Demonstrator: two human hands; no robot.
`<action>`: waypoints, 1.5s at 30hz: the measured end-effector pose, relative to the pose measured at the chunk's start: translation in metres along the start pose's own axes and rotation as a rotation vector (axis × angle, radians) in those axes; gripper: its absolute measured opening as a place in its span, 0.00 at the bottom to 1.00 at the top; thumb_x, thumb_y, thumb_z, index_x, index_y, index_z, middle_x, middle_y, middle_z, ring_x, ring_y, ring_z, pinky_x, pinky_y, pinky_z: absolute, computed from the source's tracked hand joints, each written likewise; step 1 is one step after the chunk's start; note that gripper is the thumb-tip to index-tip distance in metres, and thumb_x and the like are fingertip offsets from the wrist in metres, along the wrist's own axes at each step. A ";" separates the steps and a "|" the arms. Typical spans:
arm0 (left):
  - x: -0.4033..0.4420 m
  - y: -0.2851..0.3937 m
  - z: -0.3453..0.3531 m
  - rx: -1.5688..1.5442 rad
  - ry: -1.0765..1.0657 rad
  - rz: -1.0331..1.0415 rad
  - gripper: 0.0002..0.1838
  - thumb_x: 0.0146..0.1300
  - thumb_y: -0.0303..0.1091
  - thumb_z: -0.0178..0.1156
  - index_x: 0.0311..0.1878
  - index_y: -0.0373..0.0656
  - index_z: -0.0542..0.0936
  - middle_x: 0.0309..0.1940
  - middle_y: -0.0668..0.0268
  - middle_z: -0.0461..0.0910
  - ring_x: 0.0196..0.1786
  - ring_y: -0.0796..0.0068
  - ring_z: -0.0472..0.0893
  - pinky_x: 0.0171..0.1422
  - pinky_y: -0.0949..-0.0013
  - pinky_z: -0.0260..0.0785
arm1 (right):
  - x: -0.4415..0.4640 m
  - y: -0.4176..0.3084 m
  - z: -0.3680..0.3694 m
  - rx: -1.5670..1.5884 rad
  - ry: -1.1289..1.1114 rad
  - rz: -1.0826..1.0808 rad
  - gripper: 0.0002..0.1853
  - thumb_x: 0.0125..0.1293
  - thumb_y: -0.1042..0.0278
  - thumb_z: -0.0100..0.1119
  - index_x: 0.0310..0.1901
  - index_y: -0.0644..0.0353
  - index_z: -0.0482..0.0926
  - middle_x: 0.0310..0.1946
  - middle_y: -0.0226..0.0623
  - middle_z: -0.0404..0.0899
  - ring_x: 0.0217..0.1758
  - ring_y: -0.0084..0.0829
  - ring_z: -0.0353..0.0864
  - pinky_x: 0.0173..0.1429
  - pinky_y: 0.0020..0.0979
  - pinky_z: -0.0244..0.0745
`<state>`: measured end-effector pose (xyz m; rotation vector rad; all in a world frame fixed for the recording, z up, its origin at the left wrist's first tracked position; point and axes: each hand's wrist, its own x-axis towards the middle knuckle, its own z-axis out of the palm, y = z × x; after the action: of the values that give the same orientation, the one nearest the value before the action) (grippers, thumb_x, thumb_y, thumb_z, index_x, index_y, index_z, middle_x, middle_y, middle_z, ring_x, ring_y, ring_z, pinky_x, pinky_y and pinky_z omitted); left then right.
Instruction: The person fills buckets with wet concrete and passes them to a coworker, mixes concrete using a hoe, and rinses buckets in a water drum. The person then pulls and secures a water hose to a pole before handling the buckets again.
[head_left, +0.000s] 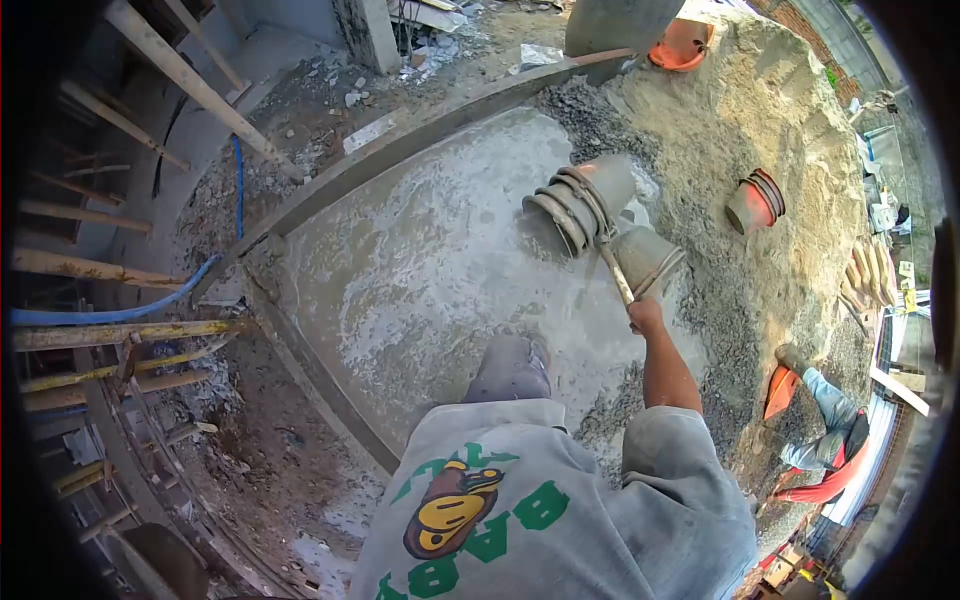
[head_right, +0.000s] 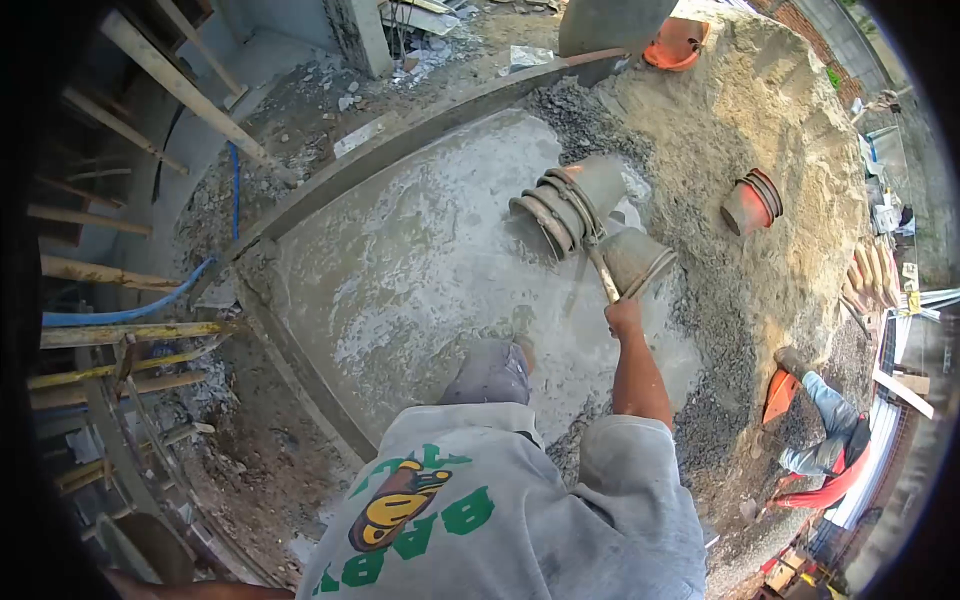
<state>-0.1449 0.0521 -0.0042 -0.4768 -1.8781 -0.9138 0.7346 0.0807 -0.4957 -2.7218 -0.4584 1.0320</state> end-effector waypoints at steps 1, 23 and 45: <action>-0.035 0.022 0.022 -0.011 -0.075 0.014 0.22 0.65 0.47 0.55 0.53 0.40 0.76 0.38 0.65 0.79 0.35 0.75 0.78 0.34 0.72 0.70 | 0.017 0.005 0.012 -0.050 -0.047 -0.047 0.12 0.54 0.70 0.53 0.33 0.73 0.77 0.23 0.44 0.79 0.20 0.38 0.80 0.21 0.38 0.77; -1.150 0.293 -0.108 -0.923 -2.524 0.256 0.24 0.49 0.37 0.65 0.51 0.45 0.73 0.52 0.58 0.73 0.58 0.57 0.70 0.60 0.58 0.64 | 0.379 0.040 0.264 -0.494 0.051 -0.581 0.12 0.54 0.62 0.55 0.19 0.61 0.79 0.17 0.37 0.79 0.21 0.39 0.79 0.31 0.36 0.74; -0.921 0.228 -0.033 -0.543 -1.788 -1.339 0.15 0.69 0.44 0.51 0.43 0.44 0.81 0.17 0.81 0.61 0.18 0.90 0.58 0.22 0.80 0.51 | 0.156 -0.137 0.261 -0.740 -0.125 -0.714 0.19 0.51 0.63 0.59 0.41 0.68 0.71 0.33 0.59 0.79 0.41 0.56 0.80 0.47 0.48 0.74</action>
<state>0.4527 0.2270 -0.7206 -0.2185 -3.7050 -2.3761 0.6405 0.2826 -0.7442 -2.6080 -1.9816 0.9261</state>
